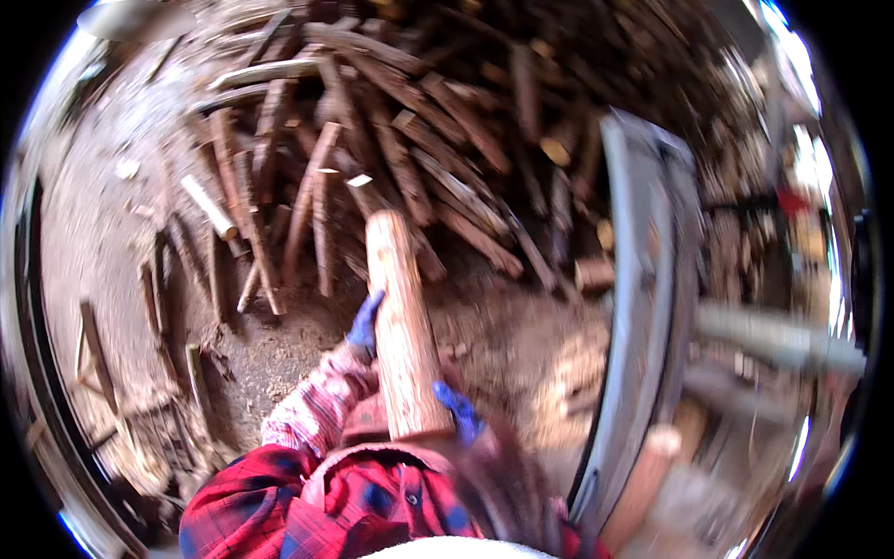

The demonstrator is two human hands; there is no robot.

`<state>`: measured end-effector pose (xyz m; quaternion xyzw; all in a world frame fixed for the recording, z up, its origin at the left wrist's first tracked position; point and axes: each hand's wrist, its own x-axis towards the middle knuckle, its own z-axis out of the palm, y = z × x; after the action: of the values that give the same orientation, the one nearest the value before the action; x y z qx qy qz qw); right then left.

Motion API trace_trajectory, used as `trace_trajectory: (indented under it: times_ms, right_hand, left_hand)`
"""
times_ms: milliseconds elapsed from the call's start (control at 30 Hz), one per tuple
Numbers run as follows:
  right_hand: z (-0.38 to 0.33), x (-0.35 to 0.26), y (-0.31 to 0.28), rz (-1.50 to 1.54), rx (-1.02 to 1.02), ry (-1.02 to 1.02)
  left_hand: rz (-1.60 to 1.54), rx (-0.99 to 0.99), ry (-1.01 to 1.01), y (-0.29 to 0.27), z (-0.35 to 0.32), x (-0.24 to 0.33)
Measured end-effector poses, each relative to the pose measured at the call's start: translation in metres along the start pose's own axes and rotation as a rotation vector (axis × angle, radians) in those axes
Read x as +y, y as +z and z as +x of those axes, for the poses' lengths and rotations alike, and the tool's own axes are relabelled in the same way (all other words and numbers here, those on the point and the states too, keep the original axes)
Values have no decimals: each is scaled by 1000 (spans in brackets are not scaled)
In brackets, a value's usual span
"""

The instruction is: The person picks up logs from a pile on the ground and places them onto a metal rack. The task involves repetitive lifting and arranging of wooden logs to build a stack.

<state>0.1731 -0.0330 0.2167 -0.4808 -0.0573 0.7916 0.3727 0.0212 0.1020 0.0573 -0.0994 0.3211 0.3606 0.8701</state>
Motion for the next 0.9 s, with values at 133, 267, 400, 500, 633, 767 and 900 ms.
trace_trajectory:
  times_ms: [133, 267, 400, 500, 633, 767, 900]
  right_hand:
    - [-69, -30, -7, -100, -46, -420]
    - [-107, -79, -23, -403, 379, -800]
    - [-243, -126, -90, -563, 403, -1078]
    - [-337, -166, -150, -682, 422, -1129]
    - [-400, -208, -248, -1137, 628, -1149]
    - [-389, -179, -354, -1549, 996, -843]
    - [-378, -150, -345, -1549, 1097, -657]
  left_hand:
    - [220, -407, -90, 153, -69, -26]
    - [270, -452, -65, 244, -86, -90]
    - [512, -568, 484, 332, -100, -221]
    - [895, -850, 581, 392, -134, -286]
    - [909, -815, 559, 388, -111, -328]
    - [1215, -736, 260, 272, -78, -311]
    - [1665, 37, 245, 90, -110, -250]
